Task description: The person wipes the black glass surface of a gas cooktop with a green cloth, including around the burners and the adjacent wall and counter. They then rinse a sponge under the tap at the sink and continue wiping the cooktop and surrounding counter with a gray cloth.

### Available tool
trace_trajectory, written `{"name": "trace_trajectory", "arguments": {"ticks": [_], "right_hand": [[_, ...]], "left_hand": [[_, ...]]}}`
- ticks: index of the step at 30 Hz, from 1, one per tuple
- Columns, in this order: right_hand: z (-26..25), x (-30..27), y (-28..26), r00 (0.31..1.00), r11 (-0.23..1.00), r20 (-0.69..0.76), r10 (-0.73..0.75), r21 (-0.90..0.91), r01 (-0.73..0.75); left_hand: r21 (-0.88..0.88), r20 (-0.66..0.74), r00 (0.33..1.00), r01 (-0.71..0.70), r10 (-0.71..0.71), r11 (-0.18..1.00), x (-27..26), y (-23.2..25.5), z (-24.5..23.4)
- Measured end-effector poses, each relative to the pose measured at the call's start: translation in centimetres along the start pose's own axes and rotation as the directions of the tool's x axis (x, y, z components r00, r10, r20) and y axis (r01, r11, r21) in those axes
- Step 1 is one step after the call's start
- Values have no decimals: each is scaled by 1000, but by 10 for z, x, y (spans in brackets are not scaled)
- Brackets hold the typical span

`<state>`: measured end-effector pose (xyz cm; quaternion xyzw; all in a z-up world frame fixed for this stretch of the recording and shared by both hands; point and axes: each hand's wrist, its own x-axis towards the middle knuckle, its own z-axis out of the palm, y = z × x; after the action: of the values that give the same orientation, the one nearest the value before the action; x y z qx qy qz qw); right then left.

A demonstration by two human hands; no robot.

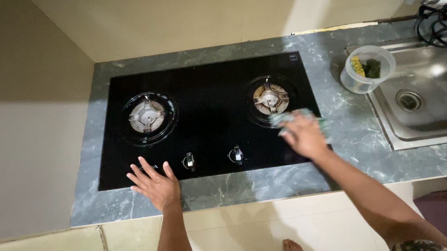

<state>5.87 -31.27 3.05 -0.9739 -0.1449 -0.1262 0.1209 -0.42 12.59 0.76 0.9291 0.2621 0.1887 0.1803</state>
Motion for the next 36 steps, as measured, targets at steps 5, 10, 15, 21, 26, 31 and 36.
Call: {"name": "trace_trajectory", "arguments": {"ticks": [5,10,15,21,26,31,36], "right_hand": [[5,3,-7,969,975,-150,199,-71,-211],[40,26,-71,952,952,-1,306,-31,-305],[60,92,-108,967,965,26,253,-72,-250],[63,180,-106,875,884,122,468,-92,-459],[71,170,-112,885,893,119,450,-57,-447],[60,72,-86,992,986,48,120,110,-125],[10,-28,-33,984,985,34,173,-35,-172]], "left_hand": [[5,5,1000,4,-4,1000,-2,2,-1],[-4,-37,999,-14,14,1000,-1,-1,3],[4,-52,999,-9,9,1000,-2,-1,5],[-10,-26,1000,7,-7,1000,0,1,2],[3,-25,999,22,-22,1000,1,2,1],[-8,-5,1000,20,-20,1000,1,2,-1],[-6,6,1000,19,-19,1000,0,2,-2]]}}
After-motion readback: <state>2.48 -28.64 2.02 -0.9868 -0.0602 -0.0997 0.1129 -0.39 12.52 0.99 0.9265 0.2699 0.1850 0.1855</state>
